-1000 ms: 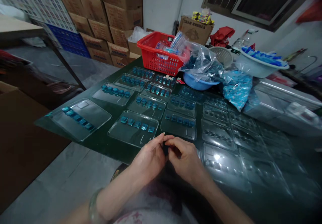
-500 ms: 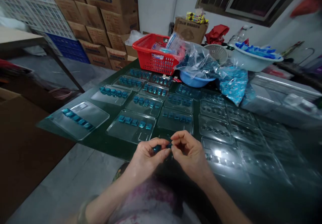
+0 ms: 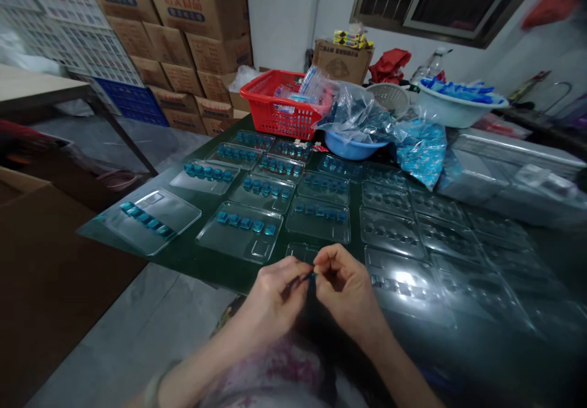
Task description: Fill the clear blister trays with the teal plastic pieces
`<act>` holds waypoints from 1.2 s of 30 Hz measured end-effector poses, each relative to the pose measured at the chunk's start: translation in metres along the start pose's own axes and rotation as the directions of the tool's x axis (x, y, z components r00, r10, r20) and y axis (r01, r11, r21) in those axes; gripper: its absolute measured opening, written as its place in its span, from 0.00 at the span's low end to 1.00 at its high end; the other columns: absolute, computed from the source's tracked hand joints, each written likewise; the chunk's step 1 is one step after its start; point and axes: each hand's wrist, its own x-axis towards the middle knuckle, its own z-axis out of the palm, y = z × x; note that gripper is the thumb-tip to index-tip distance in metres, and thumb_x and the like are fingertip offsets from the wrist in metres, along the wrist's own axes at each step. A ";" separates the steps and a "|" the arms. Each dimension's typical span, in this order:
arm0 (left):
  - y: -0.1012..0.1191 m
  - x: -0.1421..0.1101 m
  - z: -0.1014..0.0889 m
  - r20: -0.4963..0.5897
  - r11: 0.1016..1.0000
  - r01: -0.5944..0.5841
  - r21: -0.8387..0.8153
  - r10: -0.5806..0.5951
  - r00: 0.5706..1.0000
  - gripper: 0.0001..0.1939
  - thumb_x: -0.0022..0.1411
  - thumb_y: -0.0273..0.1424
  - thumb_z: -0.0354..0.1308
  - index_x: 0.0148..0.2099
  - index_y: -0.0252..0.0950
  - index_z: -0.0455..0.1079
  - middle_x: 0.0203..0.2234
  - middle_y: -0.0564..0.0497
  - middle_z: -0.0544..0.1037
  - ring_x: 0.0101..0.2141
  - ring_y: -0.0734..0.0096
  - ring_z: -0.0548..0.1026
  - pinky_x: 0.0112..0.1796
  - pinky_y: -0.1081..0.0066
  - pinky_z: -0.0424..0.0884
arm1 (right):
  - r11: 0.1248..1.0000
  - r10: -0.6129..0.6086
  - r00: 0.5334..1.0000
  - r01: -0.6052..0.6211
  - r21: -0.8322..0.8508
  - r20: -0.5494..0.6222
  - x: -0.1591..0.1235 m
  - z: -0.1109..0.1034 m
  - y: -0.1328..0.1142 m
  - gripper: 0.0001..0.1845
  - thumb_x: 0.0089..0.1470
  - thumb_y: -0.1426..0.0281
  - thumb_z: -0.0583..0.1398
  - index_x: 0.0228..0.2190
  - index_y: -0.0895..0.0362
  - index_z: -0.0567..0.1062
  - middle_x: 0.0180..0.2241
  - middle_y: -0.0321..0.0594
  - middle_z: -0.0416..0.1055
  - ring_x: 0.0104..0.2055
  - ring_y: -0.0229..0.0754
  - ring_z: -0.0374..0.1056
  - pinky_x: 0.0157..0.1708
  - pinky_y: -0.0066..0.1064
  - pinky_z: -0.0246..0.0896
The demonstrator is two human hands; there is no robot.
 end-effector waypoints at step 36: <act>-0.020 -0.003 -0.042 -0.067 0.894 0.221 -0.391 -0.267 0.961 0.07 0.52 0.33 0.56 0.30 0.34 0.68 0.15 0.57 0.63 0.15 0.84 0.56 0.16 0.79 0.49 | 0.949 -0.125 0.981 0.161 -0.271 0.146 0.006 0.008 0.004 0.05 0.51 0.72 0.54 0.32 0.56 0.69 0.31 0.37 0.64 0.30 0.36 0.62 0.29 0.27 0.58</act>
